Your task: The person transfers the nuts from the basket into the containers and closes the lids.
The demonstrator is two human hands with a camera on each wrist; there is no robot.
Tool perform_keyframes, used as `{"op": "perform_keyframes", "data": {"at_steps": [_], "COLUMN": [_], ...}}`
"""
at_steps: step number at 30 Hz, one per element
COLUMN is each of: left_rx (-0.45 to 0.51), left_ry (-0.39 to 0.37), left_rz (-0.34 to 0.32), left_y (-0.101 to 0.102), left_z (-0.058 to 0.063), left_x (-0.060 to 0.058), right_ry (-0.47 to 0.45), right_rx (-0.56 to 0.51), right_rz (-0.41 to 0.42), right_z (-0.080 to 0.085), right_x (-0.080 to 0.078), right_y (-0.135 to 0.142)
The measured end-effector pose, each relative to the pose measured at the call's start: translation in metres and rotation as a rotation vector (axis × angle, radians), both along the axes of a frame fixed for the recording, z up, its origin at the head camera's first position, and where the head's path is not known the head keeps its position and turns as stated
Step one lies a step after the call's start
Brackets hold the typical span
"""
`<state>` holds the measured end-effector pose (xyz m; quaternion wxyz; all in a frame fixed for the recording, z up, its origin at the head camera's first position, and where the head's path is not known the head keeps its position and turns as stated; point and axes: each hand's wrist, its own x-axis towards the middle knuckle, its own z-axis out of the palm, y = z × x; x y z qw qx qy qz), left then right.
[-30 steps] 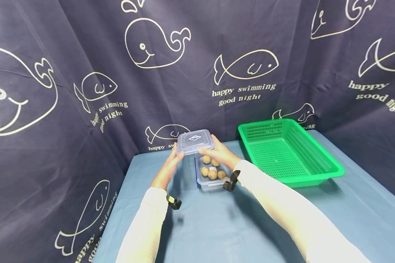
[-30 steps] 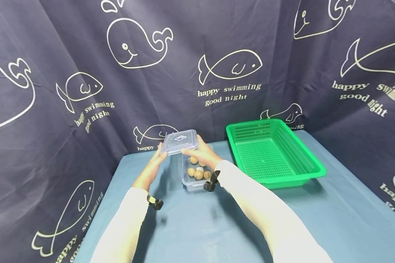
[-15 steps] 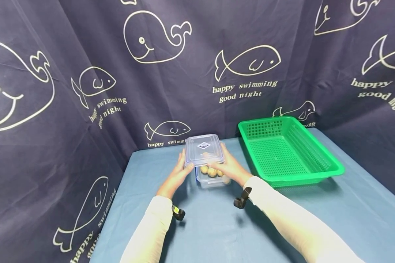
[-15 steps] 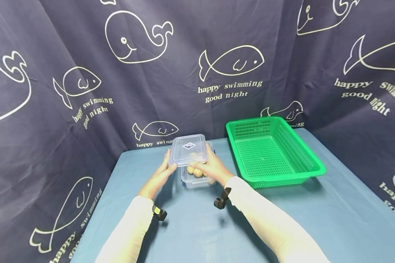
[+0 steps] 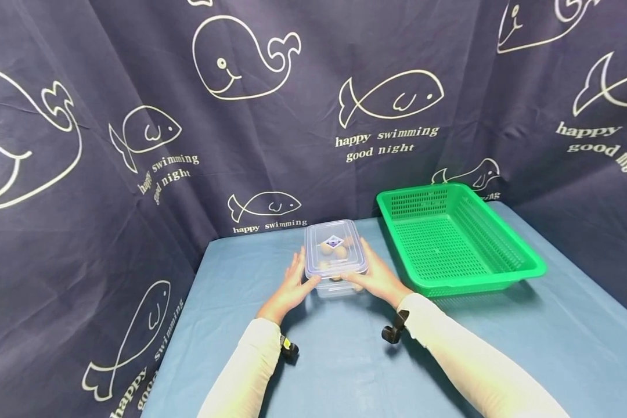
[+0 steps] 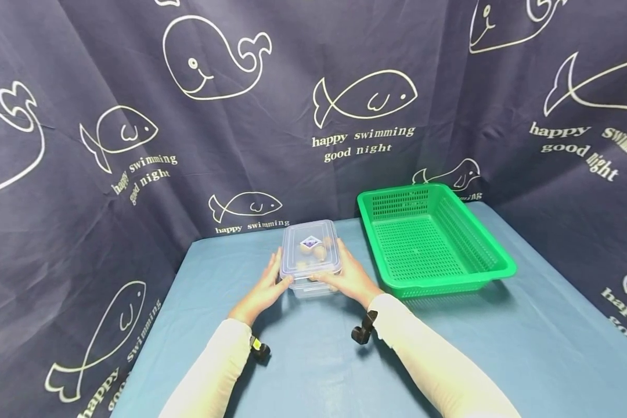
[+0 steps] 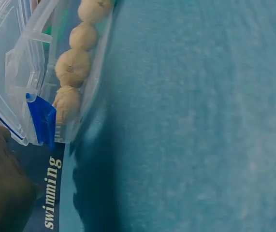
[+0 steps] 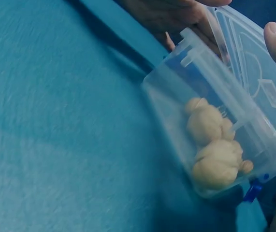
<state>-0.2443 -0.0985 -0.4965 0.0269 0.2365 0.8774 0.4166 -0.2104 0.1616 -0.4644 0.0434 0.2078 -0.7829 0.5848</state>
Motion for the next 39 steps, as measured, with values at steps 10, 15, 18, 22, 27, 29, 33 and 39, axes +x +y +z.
{"op": "perform_keyframes", "data": {"at_steps": [10,15,18,22,27,29,33,39], "left_rx": [-0.076,-0.138,-0.170,-0.175,-0.236,-0.265,-0.302,-0.297], "left_ry": [0.009,0.018,0.027,0.023,0.025,0.036,0.047,0.041], "left_rz": [-0.016,-0.035,-0.035,-0.025,-0.011,-0.009,-0.005,-0.008], "left_y": [0.000,0.001,0.002,0.003,0.004,0.004,0.005,0.003], "left_z": [-0.005,-0.010,-0.010,-0.007,-0.002,-0.001,0.000,0.002], "left_x": [0.000,-0.002,-0.003,-0.002,0.000,0.001,0.003,0.003], "right_ry": [0.071,0.115,0.122,0.097,0.119,0.141,0.164,0.188], "right_rx": [0.063,0.119,0.139,0.199,0.340,0.378,0.402,0.378], "right_rz": [-0.040,-0.058,-0.061,-0.089,-0.142,-0.151,-0.160,-0.147], "right_z": [-0.043,-0.053,-0.055,-0.054,-0.053,-0.054,-0.059,-0.061], "right_x": [-0.018,-0.020,-0.021,-0.020,-0.021,-0.022,-0.024,-0.024], "right_y": [0.008,0.012,0.013,0.015,0.017,0.018,0.018,0.019]}}
